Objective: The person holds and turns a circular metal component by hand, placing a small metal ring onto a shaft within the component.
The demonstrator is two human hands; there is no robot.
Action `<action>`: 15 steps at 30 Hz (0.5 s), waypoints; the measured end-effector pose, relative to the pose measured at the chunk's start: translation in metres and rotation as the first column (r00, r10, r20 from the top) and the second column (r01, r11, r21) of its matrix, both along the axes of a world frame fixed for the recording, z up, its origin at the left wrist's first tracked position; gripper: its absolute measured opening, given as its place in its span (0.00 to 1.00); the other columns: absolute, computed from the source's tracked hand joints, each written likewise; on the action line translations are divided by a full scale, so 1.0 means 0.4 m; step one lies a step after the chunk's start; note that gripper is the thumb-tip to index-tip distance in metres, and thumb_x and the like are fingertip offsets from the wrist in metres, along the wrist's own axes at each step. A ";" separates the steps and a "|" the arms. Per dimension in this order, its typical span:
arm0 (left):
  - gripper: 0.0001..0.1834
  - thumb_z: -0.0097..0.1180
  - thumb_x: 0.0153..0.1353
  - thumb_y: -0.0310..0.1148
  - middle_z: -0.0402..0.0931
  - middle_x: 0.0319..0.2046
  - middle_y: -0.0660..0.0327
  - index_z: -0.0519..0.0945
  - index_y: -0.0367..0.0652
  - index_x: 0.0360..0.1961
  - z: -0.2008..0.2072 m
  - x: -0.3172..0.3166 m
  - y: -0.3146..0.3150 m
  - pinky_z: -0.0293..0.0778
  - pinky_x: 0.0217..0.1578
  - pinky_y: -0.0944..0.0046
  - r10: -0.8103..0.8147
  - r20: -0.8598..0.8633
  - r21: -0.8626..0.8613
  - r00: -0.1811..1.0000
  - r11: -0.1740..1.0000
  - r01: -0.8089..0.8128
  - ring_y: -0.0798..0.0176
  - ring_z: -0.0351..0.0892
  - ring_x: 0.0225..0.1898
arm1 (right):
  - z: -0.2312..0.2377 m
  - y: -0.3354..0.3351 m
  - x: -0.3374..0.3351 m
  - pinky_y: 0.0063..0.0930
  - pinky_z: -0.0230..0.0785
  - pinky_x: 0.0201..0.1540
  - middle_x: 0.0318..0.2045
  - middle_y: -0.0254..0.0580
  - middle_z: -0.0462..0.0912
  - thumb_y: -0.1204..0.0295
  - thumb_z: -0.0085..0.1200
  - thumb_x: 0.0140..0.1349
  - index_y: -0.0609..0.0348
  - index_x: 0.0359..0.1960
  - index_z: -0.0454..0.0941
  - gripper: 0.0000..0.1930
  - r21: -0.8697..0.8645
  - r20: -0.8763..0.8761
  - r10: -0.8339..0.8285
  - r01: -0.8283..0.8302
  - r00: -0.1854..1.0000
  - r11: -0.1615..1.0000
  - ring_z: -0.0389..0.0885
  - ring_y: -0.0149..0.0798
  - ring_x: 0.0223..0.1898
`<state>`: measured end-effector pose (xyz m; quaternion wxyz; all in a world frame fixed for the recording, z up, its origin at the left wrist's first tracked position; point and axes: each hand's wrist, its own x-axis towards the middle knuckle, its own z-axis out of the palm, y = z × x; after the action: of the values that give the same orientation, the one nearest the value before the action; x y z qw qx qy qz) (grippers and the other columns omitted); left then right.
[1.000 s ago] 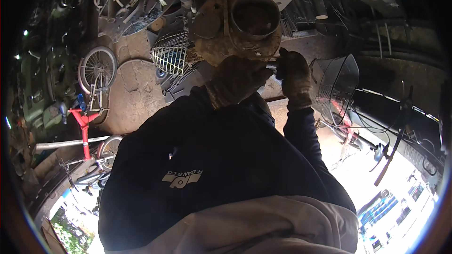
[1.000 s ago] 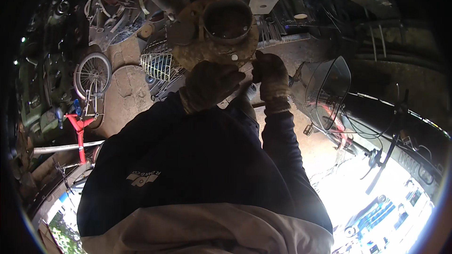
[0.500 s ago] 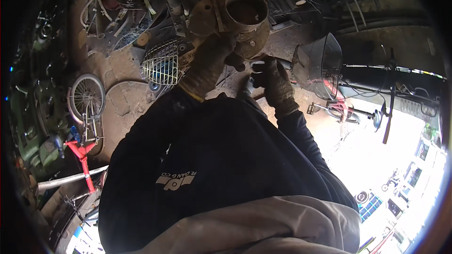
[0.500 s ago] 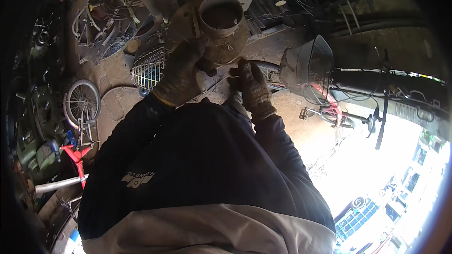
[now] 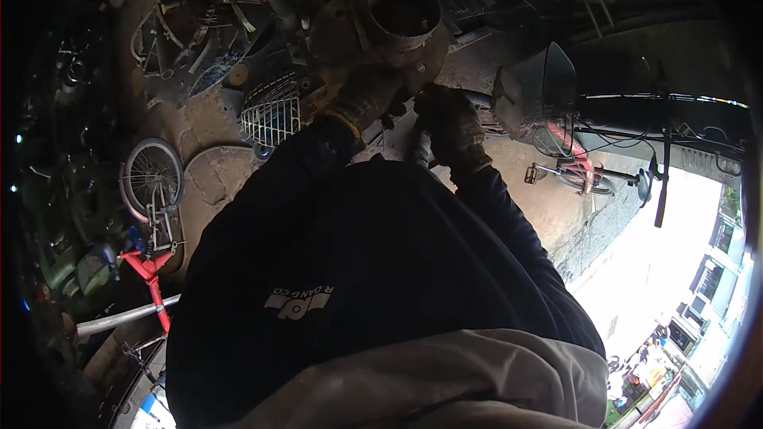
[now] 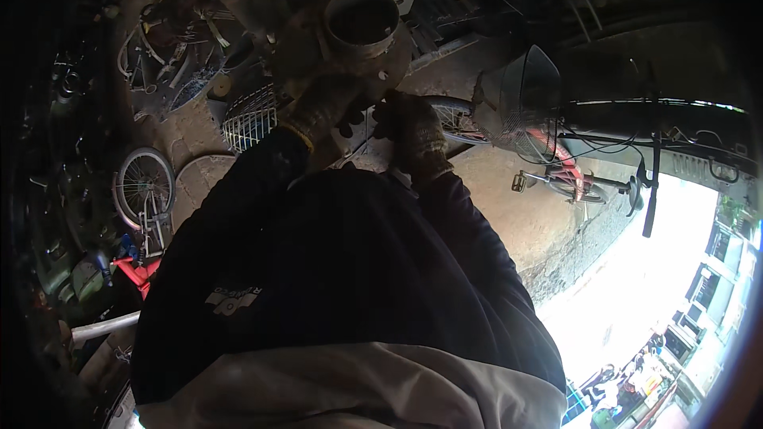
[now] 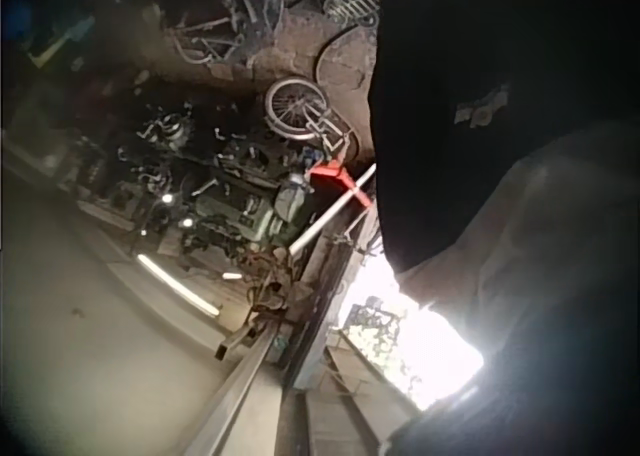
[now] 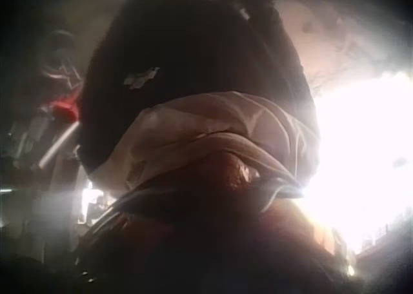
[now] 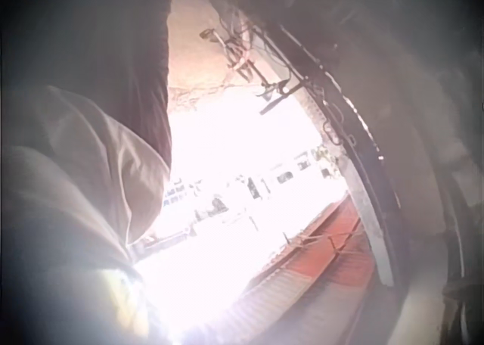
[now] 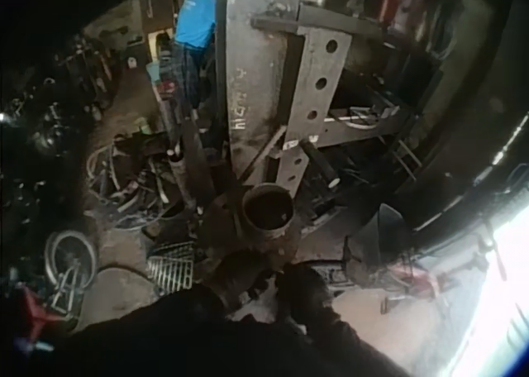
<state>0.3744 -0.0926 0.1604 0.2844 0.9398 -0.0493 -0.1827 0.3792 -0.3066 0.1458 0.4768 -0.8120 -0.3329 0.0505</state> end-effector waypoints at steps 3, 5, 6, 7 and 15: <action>0.16 0.53 0.70 0.39 0.88 0.35 0.52 0.87 0.40 0.42 -0.024 0.007 0.022 0.84 0.42 0.59 0.109 -0.022 -0.114 0.994 0.987 -0.111 0.57 0.90 0.39 | 0.008 0.017 0.023 0.30 0.79 0.35 0.37 0.45 0.85 0.71 0.52 0.73 0.65 0.55 0.79 0.14 -0.158 0.284 0.055 -0.010 0.957 0.987 0.87 0.35 0.33; 0.16 0.52 0.71 0.40 0.88 0.36 0.51 0.87 0.40 0.42 0.000 0.012 0.013 0.83 0.44 0.60 0.250 -0.175 -0.300 0.952 0.908 -0.294 0.57 0.89 0.40 | 0.002 0.016 0.017 0.31 0.80 0.35 0.37 0.45 0.85 0.72 0.53 0.72 0.66 0.55 0.78 0.14 -0.114 0.167 0.019 0.001 0.986 0.993 0.87 0.35 0.33; 0.16 0.51 0.71 0.40 0.87 0.36 0.50 0.87 0.40 0.42 0.011 0.014 0.010 0.82 0.44 0.60 0.307 -0.258 -0.362 0.916 0.848 -0.386 0.57 0.89 0.40 | -0.001 0.016 0.012 0.31 0.80 0.35 0.37 0.45 0.85 0.73 0.53 0.72 0.67 0.55 0.78 0.14 -0.070 0.026 -0.013 0.015 1.000 0.997 0.87 0.35 0.34; 0.17 0.51 0.71 0.41 0.87 0.36 0.50 0.86 0.40 0.42 0.033 0.011 0.006 0.82 0.44 0.61 0.346 -0.347 -0.390 0.872 0.792 -0.470 0.57 0.88 0.40 | 0.009 0.020 0.004 0.31 0.80 0.35 0.37 0.45 0.85 0.73 0.53 0.72 0.67 0.55 0.78 0.14 -0.025 -0.114 -0.045 0.042 0.993 0.999 0.87 0.35 0.34; 0.18 0.51 0.69 0.42 0.86 0.30 0.57 0.85 0.38 0.41 0.008 0.007 0.039 0.81 0.36 0.63 0.377 -0.358 -0.500 0.854 0.695 -0.517 0.63 0.86 0.29 | 0.036 0.045 -0.020 0.28 0.82 0.40 0.43 0.44 0.85 0.75 0.51 0.69 0.64 0.60 0.77 0.18 0.092 -0.536 -0.054 0.121 0.842 0.988 0.87 0.35 0.38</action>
<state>0.3773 -0.0772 0.1637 0.5963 0.7629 0.1618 -0.1901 0.3714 -0.2885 0.1602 0.6007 -0.7499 -0.1528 0.2311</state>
